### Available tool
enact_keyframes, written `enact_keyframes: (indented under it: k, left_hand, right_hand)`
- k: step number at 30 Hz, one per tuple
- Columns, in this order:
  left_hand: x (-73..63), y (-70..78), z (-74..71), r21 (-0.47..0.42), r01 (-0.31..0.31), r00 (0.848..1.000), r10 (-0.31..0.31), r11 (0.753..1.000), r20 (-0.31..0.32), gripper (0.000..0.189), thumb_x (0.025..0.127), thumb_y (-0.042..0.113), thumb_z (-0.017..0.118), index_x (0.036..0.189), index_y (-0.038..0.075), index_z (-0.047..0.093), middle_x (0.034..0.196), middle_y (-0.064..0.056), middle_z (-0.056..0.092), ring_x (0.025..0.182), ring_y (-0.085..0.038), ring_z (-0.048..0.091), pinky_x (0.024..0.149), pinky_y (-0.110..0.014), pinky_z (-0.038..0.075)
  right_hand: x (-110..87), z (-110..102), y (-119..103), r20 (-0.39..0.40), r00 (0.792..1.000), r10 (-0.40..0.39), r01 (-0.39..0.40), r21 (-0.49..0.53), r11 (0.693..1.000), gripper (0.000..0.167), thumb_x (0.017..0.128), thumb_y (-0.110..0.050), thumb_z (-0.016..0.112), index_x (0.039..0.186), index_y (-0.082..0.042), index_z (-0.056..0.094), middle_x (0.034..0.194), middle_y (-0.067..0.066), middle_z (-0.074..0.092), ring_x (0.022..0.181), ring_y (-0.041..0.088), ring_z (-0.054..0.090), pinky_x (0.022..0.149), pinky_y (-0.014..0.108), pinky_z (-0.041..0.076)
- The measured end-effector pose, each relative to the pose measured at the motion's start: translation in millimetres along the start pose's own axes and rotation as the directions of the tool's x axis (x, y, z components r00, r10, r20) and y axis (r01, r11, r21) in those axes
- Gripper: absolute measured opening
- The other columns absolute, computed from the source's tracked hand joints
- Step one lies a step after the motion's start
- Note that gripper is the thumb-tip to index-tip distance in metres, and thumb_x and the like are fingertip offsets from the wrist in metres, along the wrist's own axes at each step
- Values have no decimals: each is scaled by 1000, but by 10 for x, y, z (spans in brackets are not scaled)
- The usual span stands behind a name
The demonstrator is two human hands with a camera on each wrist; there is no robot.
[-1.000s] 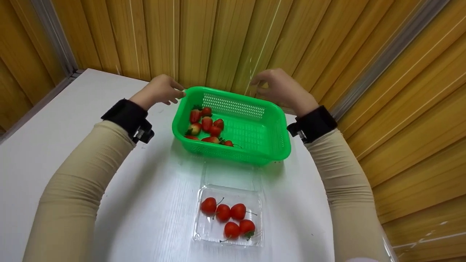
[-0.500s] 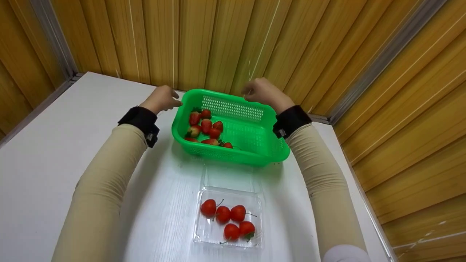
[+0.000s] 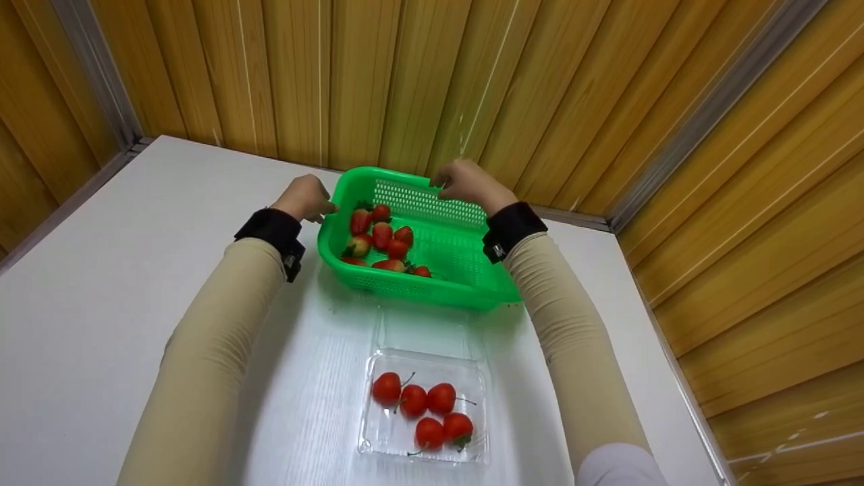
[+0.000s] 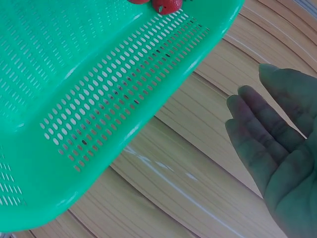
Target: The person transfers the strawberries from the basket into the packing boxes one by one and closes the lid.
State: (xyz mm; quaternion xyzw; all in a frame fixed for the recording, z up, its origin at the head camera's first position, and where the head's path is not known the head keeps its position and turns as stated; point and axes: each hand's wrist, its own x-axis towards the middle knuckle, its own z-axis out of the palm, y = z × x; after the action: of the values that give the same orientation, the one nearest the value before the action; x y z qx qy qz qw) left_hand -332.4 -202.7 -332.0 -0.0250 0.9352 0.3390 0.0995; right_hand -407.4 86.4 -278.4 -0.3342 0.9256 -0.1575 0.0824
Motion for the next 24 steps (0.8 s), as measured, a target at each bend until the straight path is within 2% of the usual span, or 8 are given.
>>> enact_keyframes:
  k: [2, 5, 8, 10, 13, 16, 21, 24]
  left_hand:
    - [31, -19, 19, -20, 12, 1000, -12, 1000, 2, 38, 99, 9, 63, 129, -15, 62, 132, -34, 64, 112, -40, 72, 96, -44, 61]
    - [54, -37, 50, -41, 24, 1000, -24, 999, 3, 35, 97, 4, 65, 126, -15, 63, 131, -33, 64, 105, -36, 74, 86, -33, 64]
    - [64, -48, 71, -69, 36, 999, -36, 997, 0, 32, 95, 1, 66, 122, -16, 65, 127, -33, 66, 83, -26, 76, 73, -25, 64]
    - [71, -42, 84, -75, 41, 999, -42, 996, -9, 30, 93, 0, 67, 118, -16, 67, 120, -32, 69, 66, -16, 70, 67, -22, 62]
    - [83, -21, 107, -63, 37, 999, -39, 997, -26, 26, 92, 0, 67, 111, -17, 68, 97, -24, 73, 52, -6, 58, 58, -19, 58]
    - [89, 19, 134, -18, 31, 999, -31, 999, -37, 24, 92, 0, 67, 108, -18, 69, 79, -15, 66, 47, -5, 53, 48, -16, 50]
    - [84, 76, 175, 38, 18, 999, -17, 999, -33, 25, 94, 1, 68, 109, -18, 68, 81, -17, 64, 47, -7, 49, 42, -14, 43]
    - [81, 69, 196, 34, 30, 999, -30, 999, -11, 26, 95, 3, 68, 110, -18, 68, 74, -12, 61, 45, -6, 49, 42, -14, 43]
  right_hand:
    - [41, 60, -7, 35, 999, 12, -12, -4, 1000, 35, 90, 3, 65, 124, 5, 70, 129, 26, 69, 118, 41, 67, 103, 48, 56]
    - [89, 175, -17, 110, 993, 36, -33, -27, 999, 39, 89, 4, 67, 128, 3, 68, 133, 23, 68, 122, 39, 65, 104, 47, 55]
    - [131, 297, -20, 172, 984, 48, -41, -45, 998, 41, 90, 4, 67, 131, 1, 67, 136, 22, 67, 125, 37, 63, 105, 46, 55]
    - [151, 367, -16, 194, 980, 56, -47, -47, 998, 41, 91, 3, 68, 131, 0, 67, 137, 21, 66, 127, 37, 62, 106, 46, 54]
    - [173, 443, -8, 197, 978, 65, -57, -44, 997, 40, 91, 3, 69, 131, -1, 68, 137, 20, 66, 129, 37, 61, 107, 46, 54]
    - [185, 492, 22, 193, 979, 70, -62, -48, 997, 39, 92, 2, 70, 131, 0, 68, 136, 21, 66, 129, 37, 61, 107, 47, 54]
    - [195, 570, 95, 193, 979, 68, -56, -65, 996, 39, 92, 2, 70, 131, 3, 66, 136, 25, 66, 128, 39, 61, 108, 48, 53]
    - [202, 646, 132, 204, 976, 71, -58, -70, 996, 40, 92, 3, 70, 132, 3, 66, 136, 25, 66, 129, 38, 61, 108, 48, 53]
